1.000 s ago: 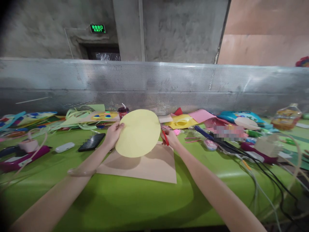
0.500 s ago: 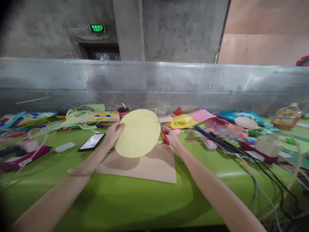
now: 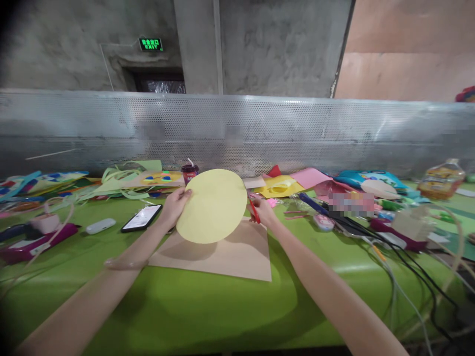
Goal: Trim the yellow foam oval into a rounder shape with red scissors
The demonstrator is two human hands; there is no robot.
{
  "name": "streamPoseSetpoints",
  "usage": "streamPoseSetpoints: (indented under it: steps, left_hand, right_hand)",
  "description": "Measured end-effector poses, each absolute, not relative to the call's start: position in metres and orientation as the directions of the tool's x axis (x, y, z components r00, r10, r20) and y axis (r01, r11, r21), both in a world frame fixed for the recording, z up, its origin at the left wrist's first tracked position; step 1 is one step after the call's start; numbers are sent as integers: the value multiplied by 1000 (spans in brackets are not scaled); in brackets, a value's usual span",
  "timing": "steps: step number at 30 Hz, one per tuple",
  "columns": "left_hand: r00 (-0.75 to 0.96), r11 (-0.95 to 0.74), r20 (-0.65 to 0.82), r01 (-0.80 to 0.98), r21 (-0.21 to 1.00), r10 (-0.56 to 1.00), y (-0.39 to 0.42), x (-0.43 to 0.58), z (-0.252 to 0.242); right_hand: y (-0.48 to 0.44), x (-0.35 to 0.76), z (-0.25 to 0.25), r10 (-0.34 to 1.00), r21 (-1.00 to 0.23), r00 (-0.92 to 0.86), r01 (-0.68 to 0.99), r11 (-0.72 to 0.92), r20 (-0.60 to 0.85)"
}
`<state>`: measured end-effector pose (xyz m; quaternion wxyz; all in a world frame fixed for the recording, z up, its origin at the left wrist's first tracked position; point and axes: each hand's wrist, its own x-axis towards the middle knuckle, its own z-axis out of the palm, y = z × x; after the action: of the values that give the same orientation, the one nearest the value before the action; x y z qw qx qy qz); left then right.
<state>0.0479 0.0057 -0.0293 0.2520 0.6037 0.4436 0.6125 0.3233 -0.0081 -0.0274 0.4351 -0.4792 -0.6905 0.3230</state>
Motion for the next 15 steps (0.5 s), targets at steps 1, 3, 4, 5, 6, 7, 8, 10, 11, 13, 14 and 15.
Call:
streamPoseSetpoints:
  steps: [1, 3, 4, 5, 6, 7, 8, 10, 11, 13, 14, 15]
  left_hand:
    - [-145, -477, 514, 225, 849, 846, 6, 48, -29]
    - [-149, -477, 513, 223, 850, 846, 5, 48, -29]
    - [-149, -478, 513, 220, 850, 845, 5, 48, -29]
    - [-149, -478, 513, 216, 851, 846, 5, 48, -29]
    - [-149, -477, 511, 212, 853, 847, 5, 48, -29]
    - [-147, -475, 508, 209, 855, 849, 5, 49, -28]
    - [-146, -473, 505, 208, 856, 851, 4, 49, -28]
    - [-142, -470, 502, 207, 858, 853, 4, 49, -27]
    - [-140, -471, 502, 206, 858, 853, 3, 49, -27]
    - [-140, -473, 506, 213, 855, 851, 3, 49, -27]
    - [-142, -473, 507, 218, 854, 850, 3, 48, -27]
    - [-144, -474, 509, 223, 852, 848, 3, 48, -27]
  right_hand:
    - [-8, 324, -28, 943, -861, -161, 386, 331, 290]
    - [-7, 324, -29, 942, -860, -165, 384, 335, 293]
    - [-6, 324, -29, 940, -860, -171, 380, 340, 296]
    - [-6, 324, -29, 938, -860, -176, 375, 345, 300]
    - [-6, 324, -28, 936, -861, -179, 371, 349, 302]
    - [-7, 324, -28, 936, -861, -180, 369, 350, 304]
    - [-8, 324, -26, 936, -862, -178, 368, 350, 304]
    - [-10, 323, -24, 939, -862, -172, 372, 343, 299]
    - [-12, 322, -22, 939, -862, -171, 376, 341, 297]
    - [-14, 322, -20, 940, -860, -174, 381, 339, 293]
    - [-15, 322, -19, 940, -859, -174, 384, 338, 292]
    - [-16, 322, -19, 940, -858, -173, 387, 338, 292]
